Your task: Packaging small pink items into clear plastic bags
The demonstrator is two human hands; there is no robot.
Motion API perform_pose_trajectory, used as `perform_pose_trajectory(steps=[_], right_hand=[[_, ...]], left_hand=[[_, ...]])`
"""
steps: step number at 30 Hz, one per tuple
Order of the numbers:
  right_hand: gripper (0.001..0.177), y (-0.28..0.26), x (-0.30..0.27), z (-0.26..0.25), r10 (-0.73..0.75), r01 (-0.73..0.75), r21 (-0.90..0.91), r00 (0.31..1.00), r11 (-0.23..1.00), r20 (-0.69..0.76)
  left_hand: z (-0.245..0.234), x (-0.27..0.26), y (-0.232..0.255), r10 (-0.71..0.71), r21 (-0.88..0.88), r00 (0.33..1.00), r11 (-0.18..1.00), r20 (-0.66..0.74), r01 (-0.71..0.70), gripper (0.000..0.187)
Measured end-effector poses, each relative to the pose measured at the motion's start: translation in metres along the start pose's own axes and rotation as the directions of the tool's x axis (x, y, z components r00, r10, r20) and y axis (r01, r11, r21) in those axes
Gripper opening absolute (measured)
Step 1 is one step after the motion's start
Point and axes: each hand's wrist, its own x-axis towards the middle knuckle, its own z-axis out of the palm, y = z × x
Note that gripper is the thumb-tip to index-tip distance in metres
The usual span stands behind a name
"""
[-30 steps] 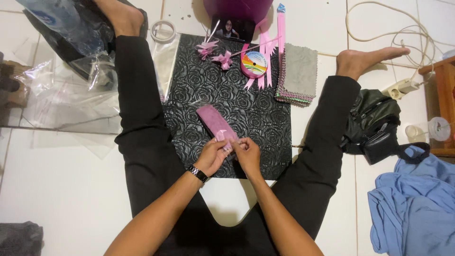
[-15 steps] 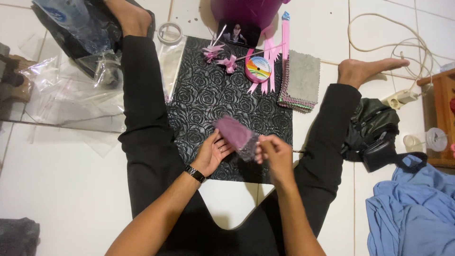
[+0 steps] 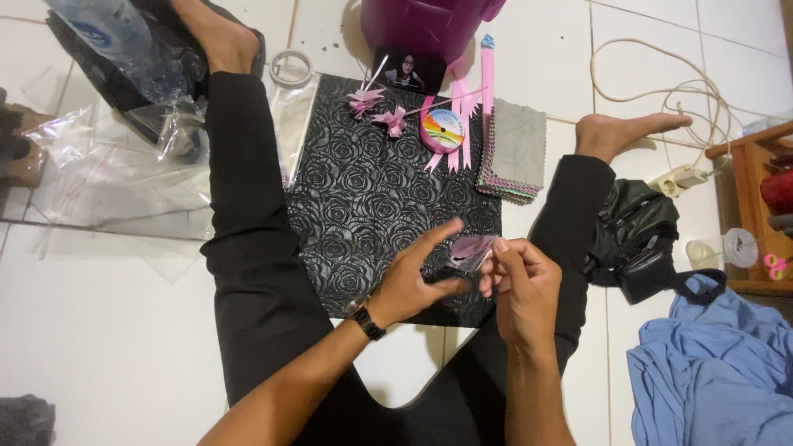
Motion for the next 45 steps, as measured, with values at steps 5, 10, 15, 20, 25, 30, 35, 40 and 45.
perform_pose_trajectory(steps=[5,10,15,20,25,30,35,40,45], right_hand=[[0.026,0.009,0.022,-0.010,-0.075,0.076,0.065,0.997,0.995,-0.017],[0.084,0.006,0.020,0.006,-0.022,0.055,-0.176,0.983,0.983,0.183],[0.010,0.052,0.023,-0.006,-0.083,0.128,-0.273,0.982,0.954,0.171],[0.009,0.037,0.014,0.002,-0.103,0.133,-0.228,0.985,0.964,0.138],[0.010,0.043,0.014,-0.004,-0.143,0.165,-0.201,0.983,0.966,0.119],[0.009,0.038,0.010,-0.004,-0.206,0.230,-0.255,0.971,0.939,0.118],[0.027,0.054,0.009,-0.003,-0.288,0.300,-0.182,0.953,0.936,0.088],[0.016,0.047,0.006,-0.003,-0.406,0.454,-0.262,0.888,0.852,0.217],[0.020,0.084,0.017,-0.027,-0.312,0.466,-0.399,0.865,0.789,0.393]], left_hand=[[0.004,0.011,-0.002,-0.138,-0.058,0.978,0.990,-0.159,0.130,0.017],[-0.008,0.012,0.009,-0.367,-0.194,0.917,0.922,-0.156,0.336,0.018],[-0.010,0.009,0.007,-0.361,-0.114,0.905,0.932,-0.225,0.344,0.017],[-0.017,0.012,0.021,-0.201,-0.001,0.948,0.978,-0.246,0.207,0.020],[-0.012,0.010,0.020,-0.090,0.105,0.932,0.985,-0.351,0.135,0.007],[-0.010,0.014,0.029,0.004,0.143,0.917,0.988,-0.398,0.058,0.007],[-0.009,0.013,0.026,-0.064,0.158,0.908,0.977,-0.413,0.140,0.008],[-0.003,0.008,0.023,-0.174,0.148,0.877,0.953,-0.447,0.265,0.010],[0.000,0.002,0.007,-0.337,0.028,0.827,0.920,-0.450,0.391,0.023]])
